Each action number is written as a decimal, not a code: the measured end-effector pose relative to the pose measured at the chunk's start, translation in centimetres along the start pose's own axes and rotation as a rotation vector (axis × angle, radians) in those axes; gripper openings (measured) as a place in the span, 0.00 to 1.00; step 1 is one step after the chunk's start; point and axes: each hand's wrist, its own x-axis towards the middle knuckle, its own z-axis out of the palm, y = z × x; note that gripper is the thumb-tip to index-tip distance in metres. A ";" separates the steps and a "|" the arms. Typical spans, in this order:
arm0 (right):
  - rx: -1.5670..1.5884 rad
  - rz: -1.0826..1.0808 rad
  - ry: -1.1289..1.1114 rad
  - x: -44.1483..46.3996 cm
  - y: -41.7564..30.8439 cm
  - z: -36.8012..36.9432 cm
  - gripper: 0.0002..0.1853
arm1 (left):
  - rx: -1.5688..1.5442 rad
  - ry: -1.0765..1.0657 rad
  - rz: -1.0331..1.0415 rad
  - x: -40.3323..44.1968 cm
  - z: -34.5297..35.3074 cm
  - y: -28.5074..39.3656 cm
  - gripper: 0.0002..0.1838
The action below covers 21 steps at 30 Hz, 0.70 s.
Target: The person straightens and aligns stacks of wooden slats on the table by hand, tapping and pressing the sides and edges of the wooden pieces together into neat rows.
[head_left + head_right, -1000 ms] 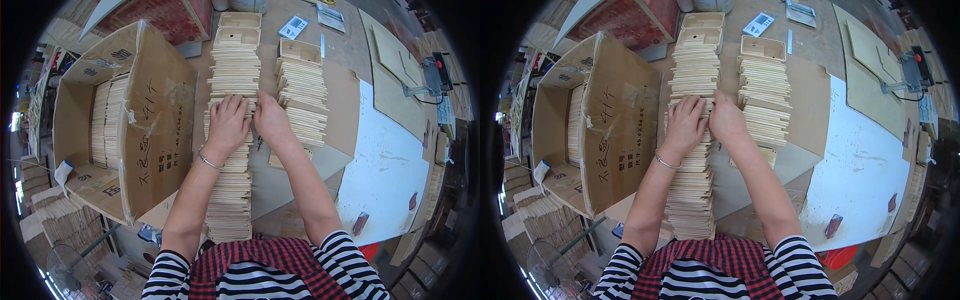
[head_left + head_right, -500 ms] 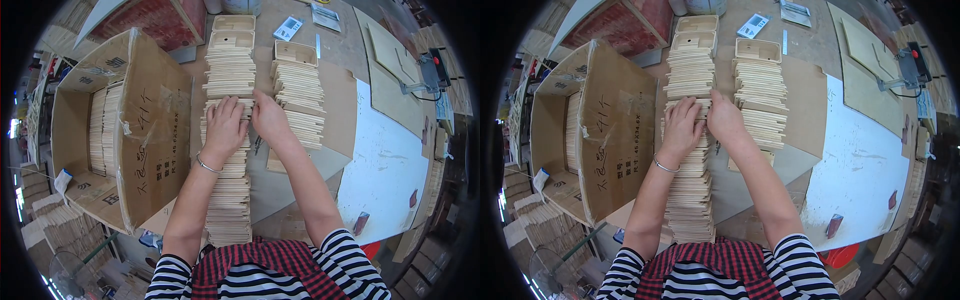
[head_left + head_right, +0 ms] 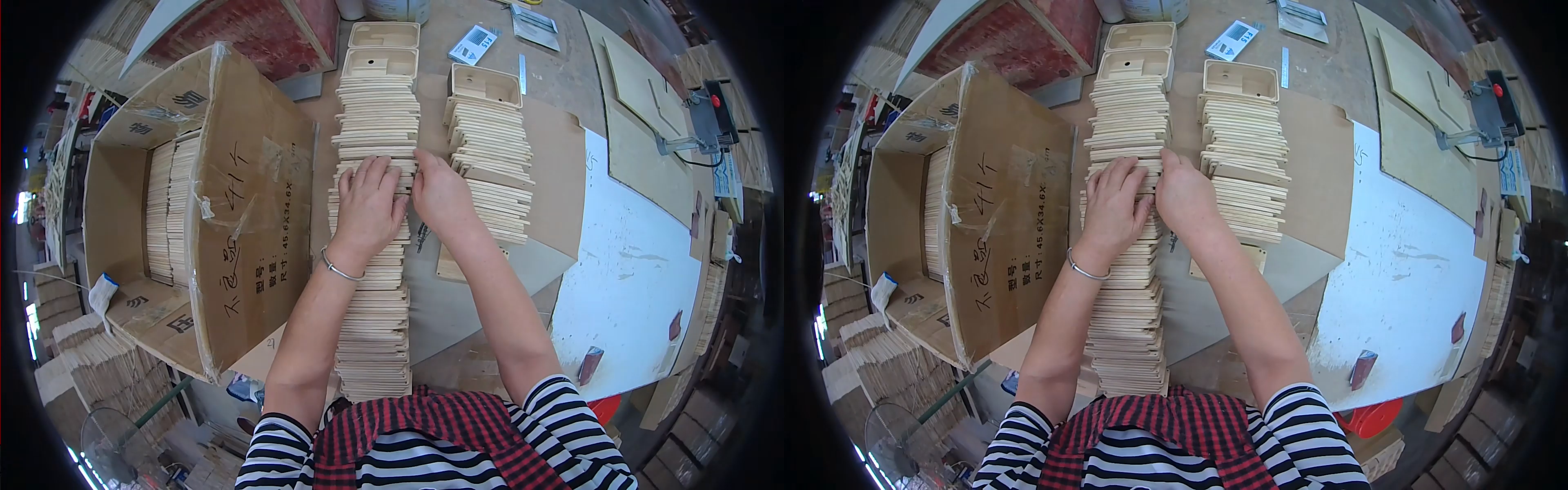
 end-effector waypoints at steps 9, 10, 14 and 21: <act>-0.037 0.036 -0.006 -0.7 -0.7 -0.6 0.18 | 0.041 0.007 0.015 0.5 -0.2 0.1 0.26; -0.037 0.045 -0.019 -0.6 -0.7 -0.7 0.18 | 0.041 0.008 0.015 0.7 -0.3 0.2 0.26; -0.042 0.037 -0.033 -0.5 -0.6 -0.8 0.19 | 0.003 0.047 -0.008 1.2 -0.2 0.4 0.27; -0.005 -0.006 0.066 1.1 -0.4 -1.2 0.18 | 0.024 0.065 0.029 1.3 0.6 -0.3 0.29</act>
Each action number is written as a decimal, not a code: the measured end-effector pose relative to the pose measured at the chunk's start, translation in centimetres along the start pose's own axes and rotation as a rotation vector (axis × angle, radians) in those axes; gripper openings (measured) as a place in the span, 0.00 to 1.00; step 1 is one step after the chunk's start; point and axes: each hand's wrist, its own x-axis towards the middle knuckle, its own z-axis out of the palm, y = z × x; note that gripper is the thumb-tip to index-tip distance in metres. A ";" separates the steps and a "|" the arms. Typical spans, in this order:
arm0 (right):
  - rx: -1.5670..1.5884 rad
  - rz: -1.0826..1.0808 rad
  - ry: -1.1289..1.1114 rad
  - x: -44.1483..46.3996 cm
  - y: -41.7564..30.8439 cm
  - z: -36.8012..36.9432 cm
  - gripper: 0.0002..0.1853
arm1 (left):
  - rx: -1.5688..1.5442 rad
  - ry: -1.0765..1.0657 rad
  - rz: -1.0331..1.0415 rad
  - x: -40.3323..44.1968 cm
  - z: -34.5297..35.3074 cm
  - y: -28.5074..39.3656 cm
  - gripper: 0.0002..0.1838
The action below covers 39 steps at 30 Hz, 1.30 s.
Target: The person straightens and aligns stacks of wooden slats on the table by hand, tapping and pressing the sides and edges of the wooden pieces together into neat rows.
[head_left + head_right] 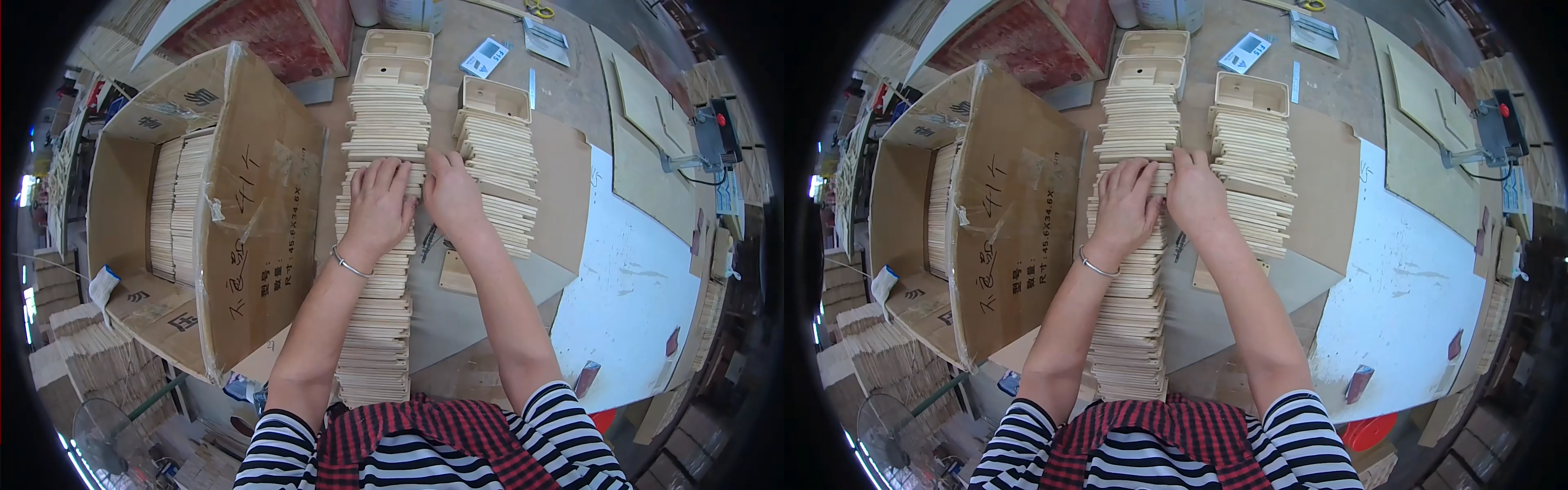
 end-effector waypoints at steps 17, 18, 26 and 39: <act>-0.054 0.027 -0.095 1.0 -0.5 -0.1 0.15 | 0.009 -0.045 -0.059 -0.1 0.3 -1.0 0.31; -0.064 0.040 -0.100 1.2 -0.6 -0.1 0.15 | 0.013 -0.041 -0.059 -0.1 0.3 -1.0 0.31; 0.019 0.016 0.022 1.4 0.1 1.4 0.15 | 0.023 -0.034 -0.056 -0.2 0.4 -1.0 0.31; -0.017 -0.014 -0.050 1.5 -0.2 0.2 0.13 | 0.025 0.030 -0.065 0.8 -0.2 -1.2 0.30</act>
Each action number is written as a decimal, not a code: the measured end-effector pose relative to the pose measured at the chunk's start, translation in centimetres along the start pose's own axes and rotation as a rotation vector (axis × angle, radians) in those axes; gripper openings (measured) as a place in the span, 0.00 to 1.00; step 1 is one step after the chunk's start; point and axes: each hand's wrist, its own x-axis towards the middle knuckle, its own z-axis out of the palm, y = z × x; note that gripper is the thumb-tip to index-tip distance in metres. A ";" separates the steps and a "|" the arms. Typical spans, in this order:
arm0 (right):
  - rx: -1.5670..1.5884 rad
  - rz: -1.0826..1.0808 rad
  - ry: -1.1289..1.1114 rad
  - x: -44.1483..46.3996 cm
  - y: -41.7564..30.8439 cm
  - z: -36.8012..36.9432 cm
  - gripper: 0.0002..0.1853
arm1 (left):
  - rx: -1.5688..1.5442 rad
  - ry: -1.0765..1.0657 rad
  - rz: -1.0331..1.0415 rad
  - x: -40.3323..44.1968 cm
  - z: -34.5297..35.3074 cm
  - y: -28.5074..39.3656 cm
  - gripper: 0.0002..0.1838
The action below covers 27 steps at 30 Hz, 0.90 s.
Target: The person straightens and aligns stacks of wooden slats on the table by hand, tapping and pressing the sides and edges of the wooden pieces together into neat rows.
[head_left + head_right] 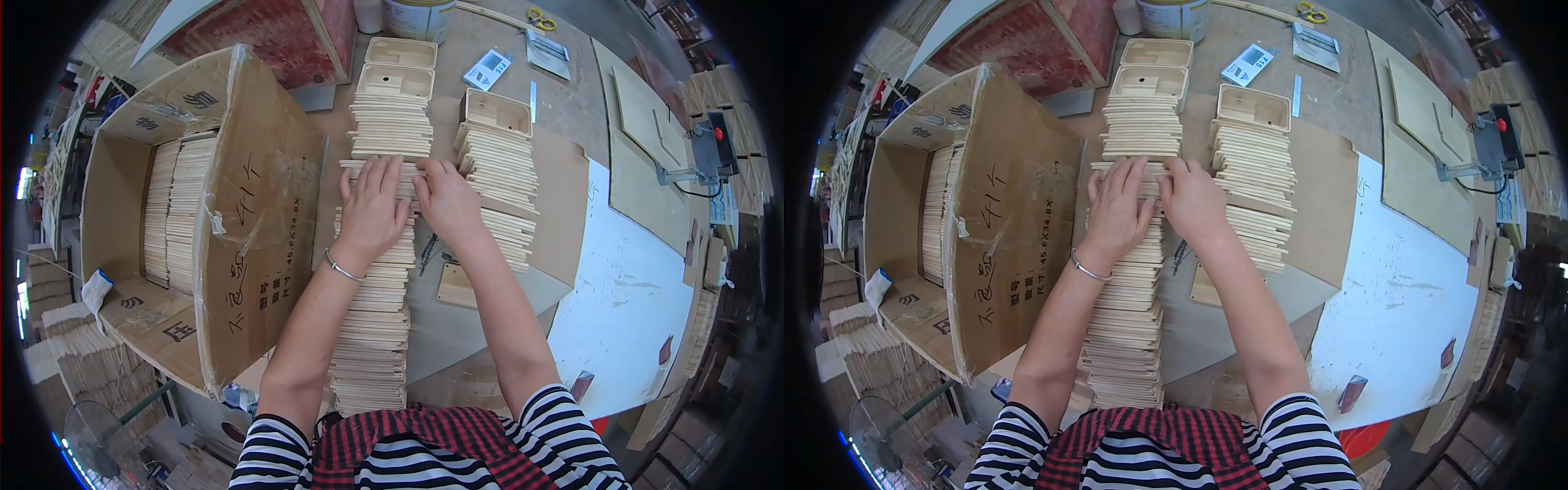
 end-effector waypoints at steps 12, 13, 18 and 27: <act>-0.023 0.038 0.055 0.8 0.9 0.6 0.18 | 0.014 0.015 0.034 1.0 0.5 -0.3 0.28; -0.034 0.027 0.058 0.7 0.9 0.6 0.18 | 0.020 0.005 0.033 1.0 0.6 -0.3 0.27; -0.093 0.040 0.027 0.3 0.3 0.6 0.20 | 0.016 0.018 0.030 0.8 0.8 -0.4 0.27; -0.078 -0.019 0.034 -0.2 0.5 0.6 0.19 | 0.019 0.019 0.040 0.8 1.1 -0.5 0.27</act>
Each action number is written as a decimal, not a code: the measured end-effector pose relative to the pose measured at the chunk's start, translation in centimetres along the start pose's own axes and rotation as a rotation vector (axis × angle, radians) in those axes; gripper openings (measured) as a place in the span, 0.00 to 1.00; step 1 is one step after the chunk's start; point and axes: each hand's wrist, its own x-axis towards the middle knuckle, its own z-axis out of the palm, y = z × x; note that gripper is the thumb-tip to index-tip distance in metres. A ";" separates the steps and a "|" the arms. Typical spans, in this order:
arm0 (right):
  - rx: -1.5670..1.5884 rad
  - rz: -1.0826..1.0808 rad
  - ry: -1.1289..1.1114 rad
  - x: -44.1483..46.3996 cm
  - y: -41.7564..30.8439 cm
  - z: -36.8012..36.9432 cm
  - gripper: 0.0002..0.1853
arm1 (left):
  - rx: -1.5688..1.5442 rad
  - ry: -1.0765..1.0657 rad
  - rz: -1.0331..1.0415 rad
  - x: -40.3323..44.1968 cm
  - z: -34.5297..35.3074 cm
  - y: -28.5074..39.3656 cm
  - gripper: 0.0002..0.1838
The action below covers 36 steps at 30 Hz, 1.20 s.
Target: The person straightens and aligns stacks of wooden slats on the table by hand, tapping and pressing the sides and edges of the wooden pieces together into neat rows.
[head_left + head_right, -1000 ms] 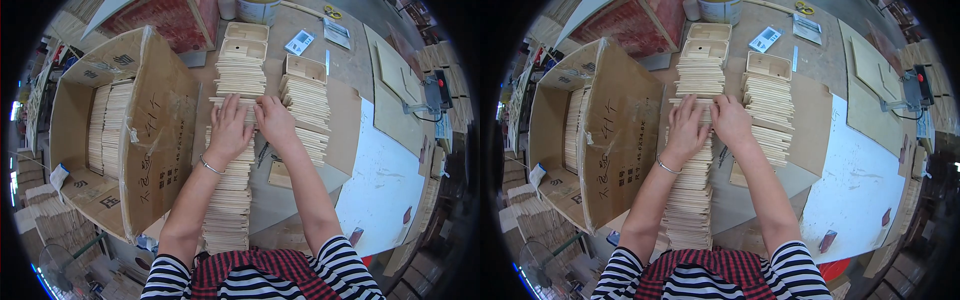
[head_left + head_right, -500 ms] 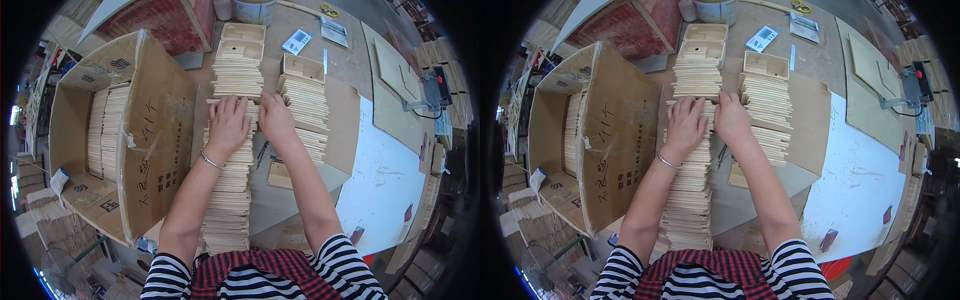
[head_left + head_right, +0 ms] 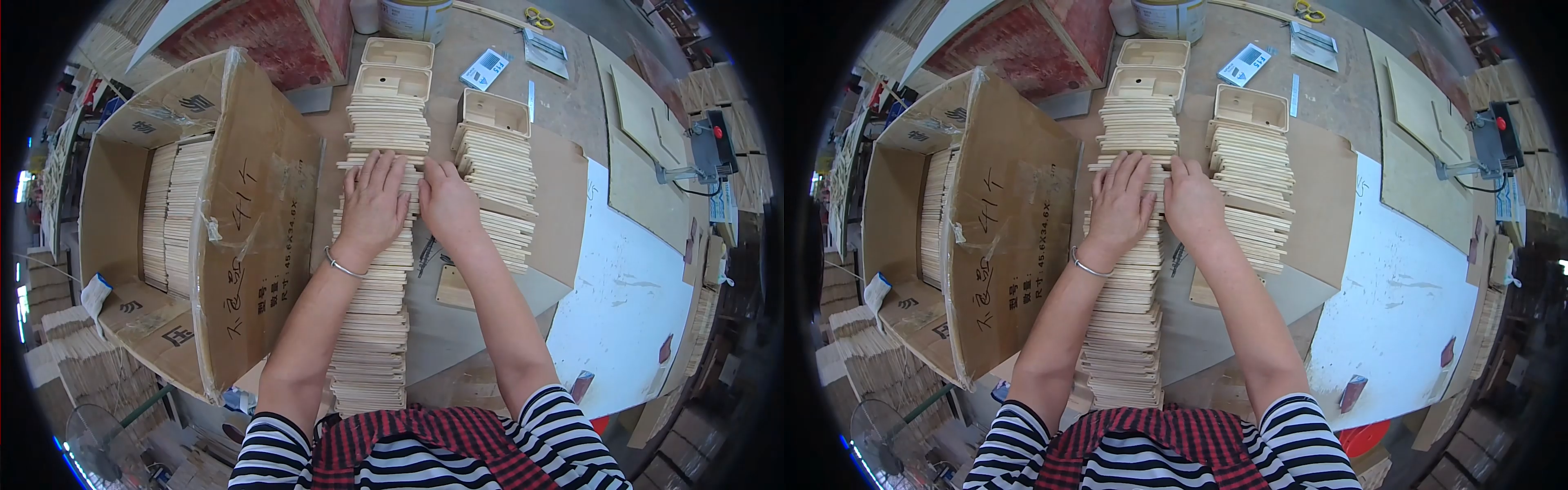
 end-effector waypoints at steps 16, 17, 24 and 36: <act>0.011 0.055 0.006 1.6 0.1 -0.2 0.19 | 0.020 -0.054 0.002 0.2 0.0 0.1 0.28; 0.010 0.055 0.005 1.5 0.2 -0.2 0.19 | 0.021 -0.031 0.017 0.2 -0.1 0.1 0.28; -0.007 0.051 -0.061 1.4 0.5 -0.6 0.18 | 0.011 -0.065 0.013 1.2 -0.4 0.1 0.30; 0.028 -0.049 0.100 2.9 1.0 0.1 0.15 | -0.031 -0.075 -0.003 1.7 0.0 -0.1 0.31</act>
